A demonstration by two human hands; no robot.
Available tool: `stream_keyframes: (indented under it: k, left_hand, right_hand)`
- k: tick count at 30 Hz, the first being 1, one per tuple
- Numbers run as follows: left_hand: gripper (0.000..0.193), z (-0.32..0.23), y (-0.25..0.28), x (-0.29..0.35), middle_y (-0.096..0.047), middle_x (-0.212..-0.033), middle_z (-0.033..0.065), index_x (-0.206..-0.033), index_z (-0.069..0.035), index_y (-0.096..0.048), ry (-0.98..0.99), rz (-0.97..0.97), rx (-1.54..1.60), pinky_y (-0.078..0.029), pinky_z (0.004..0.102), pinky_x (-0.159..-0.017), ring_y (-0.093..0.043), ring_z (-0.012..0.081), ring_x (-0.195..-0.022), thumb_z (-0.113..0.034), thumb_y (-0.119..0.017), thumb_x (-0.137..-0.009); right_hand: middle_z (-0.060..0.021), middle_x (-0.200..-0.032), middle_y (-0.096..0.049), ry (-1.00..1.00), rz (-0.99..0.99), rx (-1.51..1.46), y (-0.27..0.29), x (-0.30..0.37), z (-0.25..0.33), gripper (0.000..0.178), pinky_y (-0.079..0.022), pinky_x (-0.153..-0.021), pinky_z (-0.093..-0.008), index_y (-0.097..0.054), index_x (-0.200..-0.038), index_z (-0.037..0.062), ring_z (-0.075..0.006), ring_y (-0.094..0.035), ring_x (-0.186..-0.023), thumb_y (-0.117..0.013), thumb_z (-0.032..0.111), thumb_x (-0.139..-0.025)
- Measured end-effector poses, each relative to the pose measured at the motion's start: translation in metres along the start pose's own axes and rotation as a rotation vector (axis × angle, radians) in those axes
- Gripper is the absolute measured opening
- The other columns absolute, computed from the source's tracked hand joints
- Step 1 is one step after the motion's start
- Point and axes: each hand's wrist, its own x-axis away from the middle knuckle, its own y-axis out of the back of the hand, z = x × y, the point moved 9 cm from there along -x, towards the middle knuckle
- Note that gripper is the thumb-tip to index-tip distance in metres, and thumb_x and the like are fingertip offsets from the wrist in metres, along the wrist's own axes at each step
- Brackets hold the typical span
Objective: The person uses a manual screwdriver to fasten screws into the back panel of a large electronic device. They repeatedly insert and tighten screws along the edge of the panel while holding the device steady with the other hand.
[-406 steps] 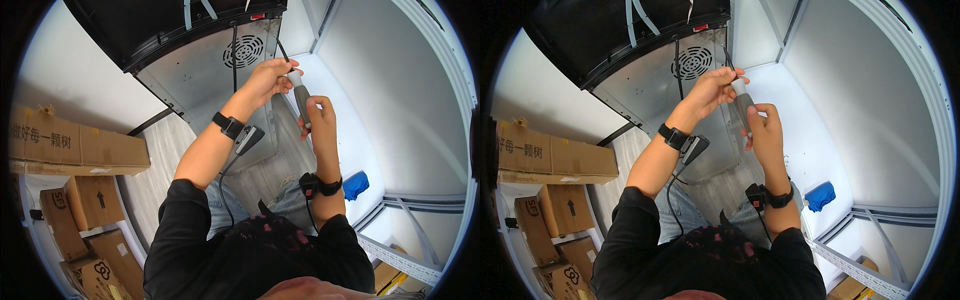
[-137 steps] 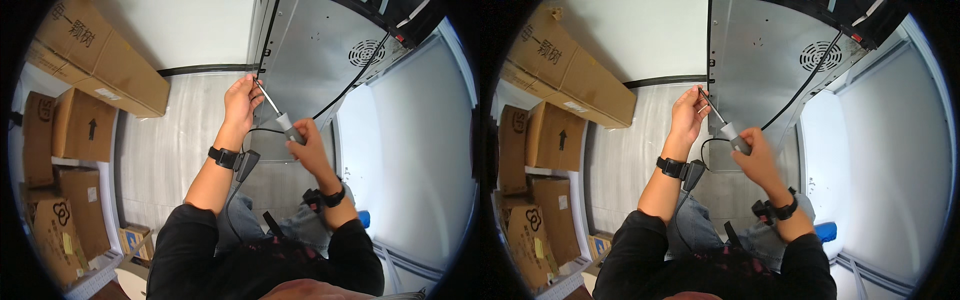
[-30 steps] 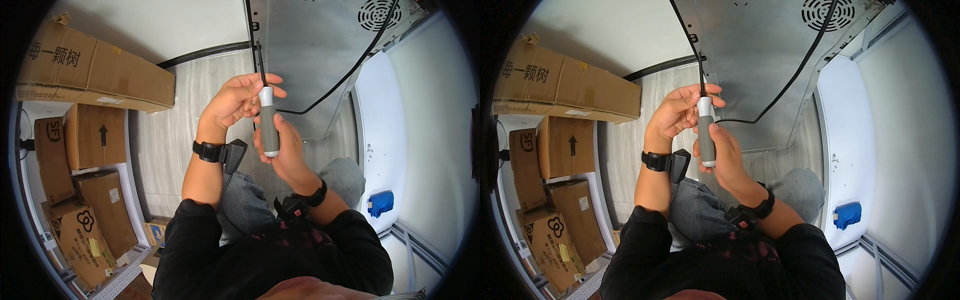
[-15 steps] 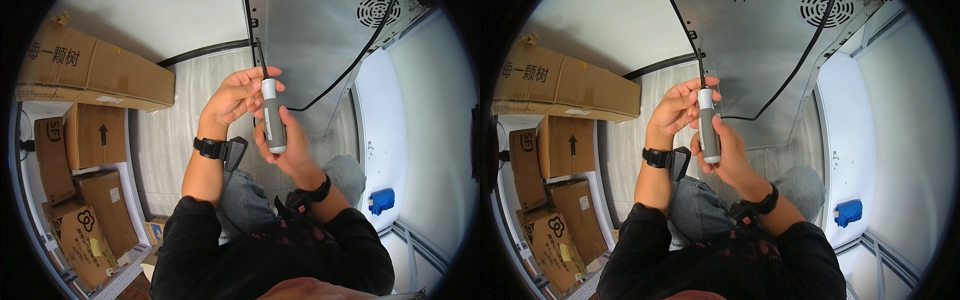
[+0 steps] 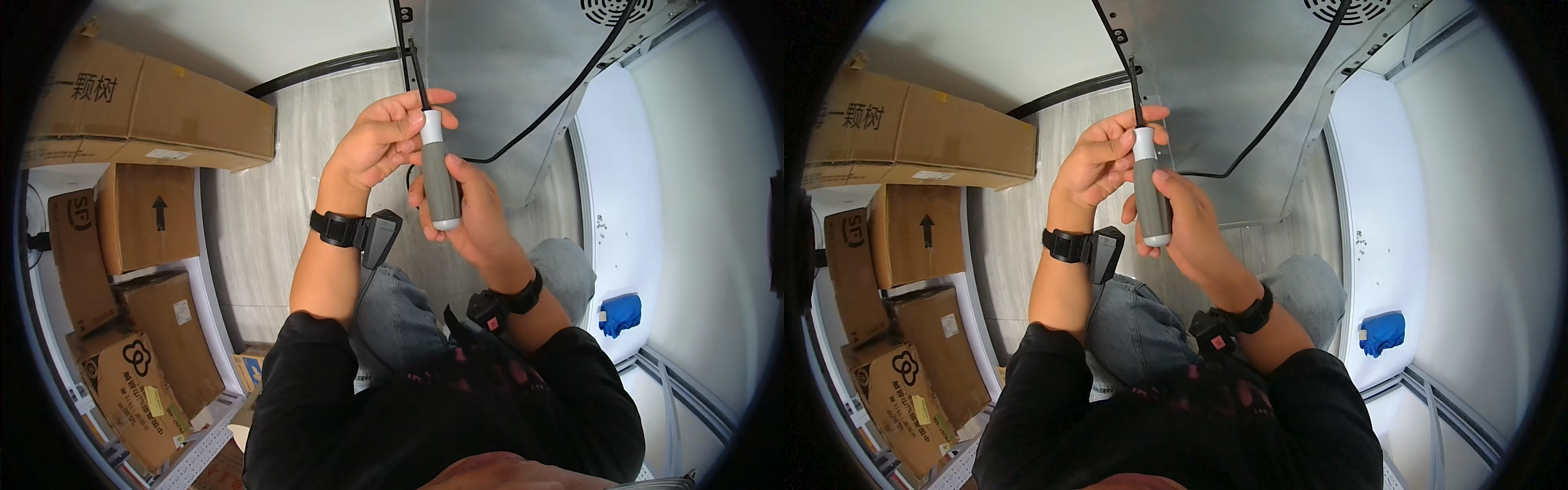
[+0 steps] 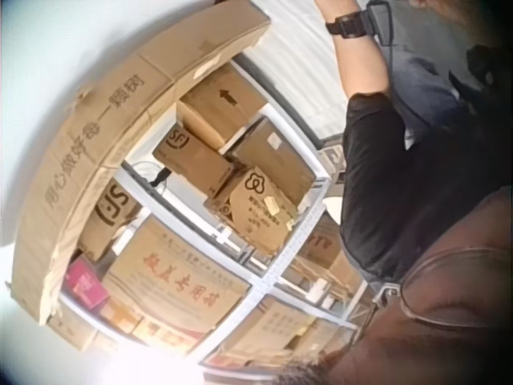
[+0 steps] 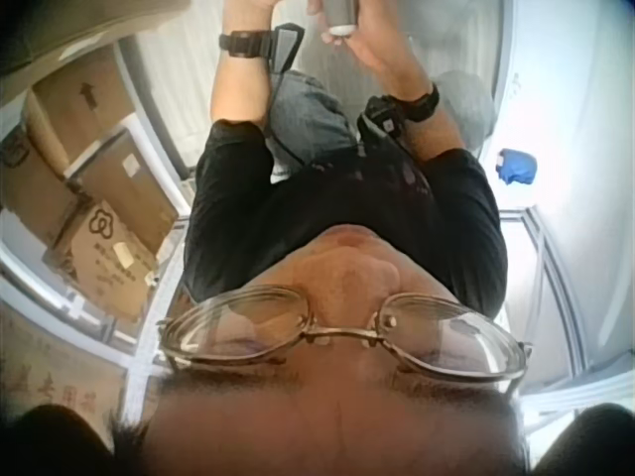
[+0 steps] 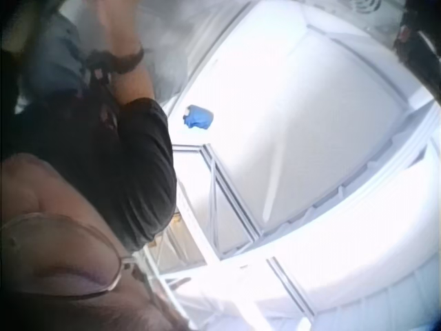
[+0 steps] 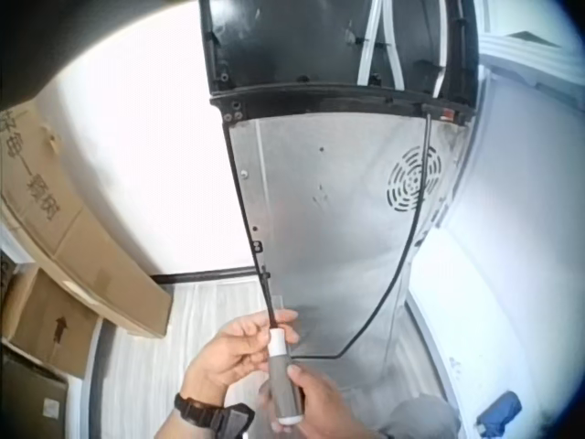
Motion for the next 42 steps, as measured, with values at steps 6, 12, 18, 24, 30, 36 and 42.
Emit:
stream_keyframes:
  k: [6,12,18,24,30,36,42]
  left_hand:
    - [0.038,0.001,0.016,-0.001,-0.063,-0.098,0.0102,-0.120,0.001,-0.050,0.004,-0.083,-0.168,-0.034,0.0116,-0.044,-0.044,0.0002,-0.055,-0.018,-0.062,-0.089]
    - [0.046,-0.002,0.003,0.002,-0.063,-0.099,0.0116,-0.128,0.003,-0.044,-0.011,-0.048,0.024,-0.036,0.0126,-0.043,-0.046,0.0017,-0.056,-0.017,-0.060,-0.089]
    - [0.032,0.003,0.016,0.000,-0.064,-0.097,0.0146,-0.119,0.002,-0.049,-0.064,-0.059,0.045,-0.039,0.0147,-0.044,-0.050,0.0034,-0.056,-0.014,-0.055,-0.093]
    - [0.040,0.006,0.021,0.000,-0.062,-0.103,0.0136,-0.123,0.001,-0.048,-0.009,-0.117,-0.110,-0.050,0.0187,-0.053,-0.060,0.0084,-0.070,-0.020,-0.059,-0.090]
    - [0.047,-0.004,-0.007,0.004,-0.059,-0.108,0.0151,-0.129,0.003,-0.041,-0.035,0.041,0.120,-0.043,0.0172,-0.046,-0.055,0.0064,-0.064,-0.015,-0.060,-0.089]
    - [0.040,-0.002,0.020,0.005,-0.063,-0.100,0.0138,-0.120,0.000,-0.050,-0.010,-0.086,-0.093,-0.043,0.0151,-0.048,-0.056,0.0058,-0.063,-0.017,-0.064,-0.087]
    - [0.056,-0.007,-0.005,0.002,-0.061,-0.108,0.0169,-0.132,0.004,-0.040,-0.061,-0.025,0.042,-0.047,0.0186,-0.054,-0.062,0.0094,-0.071,-0.020,-0.064,-0.087]
  right_hand:
    - [-0.0100,-0.076,-0.058,0.302,-0.375,0.660,0.020,0.012,0.023,0.035,-0.036,-0.040,-0.0219,-0.041,-0.111,0.0025,-0.0108,-0.051,-0.050,-0.050,0.031,-0.093]
    - [-0.0094,-0.076,-0.058,0.042,-0.215,0.145,0.016,0.006,0.006,0.031,-0.037,-0.040,-0.0229,-0.047,-0.103,0.0009,-0.0103,-0.051,-0.052,-0.051,0.030,-0.093]
    - [-0.0082,-0.075,-0.057,-0.038,-0.093,-0.065,0.002,0.006,-0.002,0.030,-0.034,-0.040,-0.0239,-0.048,-0.098,0.0000,-0.0116,-0.047,-0.045,-0.045,0.030,-0.096]
    - [-0.0054,-0.077,-0.053,0.075,-0.185,0.225,0.004,0.009,0.000,0.031,-0.031,-0.038,-0.0225,-0.040,-0.102,0.0018,-0.0093,-0.044,-0.043,-0.047,0.031,-0.096]
    - [-0.0056,-0.081,-0.056,-0.063,0.131,-0.345,-0.020,0.006,-0.013,0.040,-0.028,-0.038,-0.0206,-0.049,-0.112,0.0075,-0.0085,-0.042,-0.042,-0.038,0.043,-0.096]
    - [-0.0077,-0.078,-0.058,0.265,-0.342,0.553,0.007,0.015,0.021,0.034,-0.035,-0.041,-0.0237,-0.046,-0.107,0.0020,-0.0098,-0.046,-0.047,-0.049,0.034,-0.094]
    - [-0.0087,-0.077,-0.059,0.070,-0.004,-0.174,-0.004,0.006,0.003,0.034,-0.036,-0.044,-0.0252,-0.048,-0.108,0.0021,-0.0106,-0.046,-0.048,-0.040,0.033,-0.096]
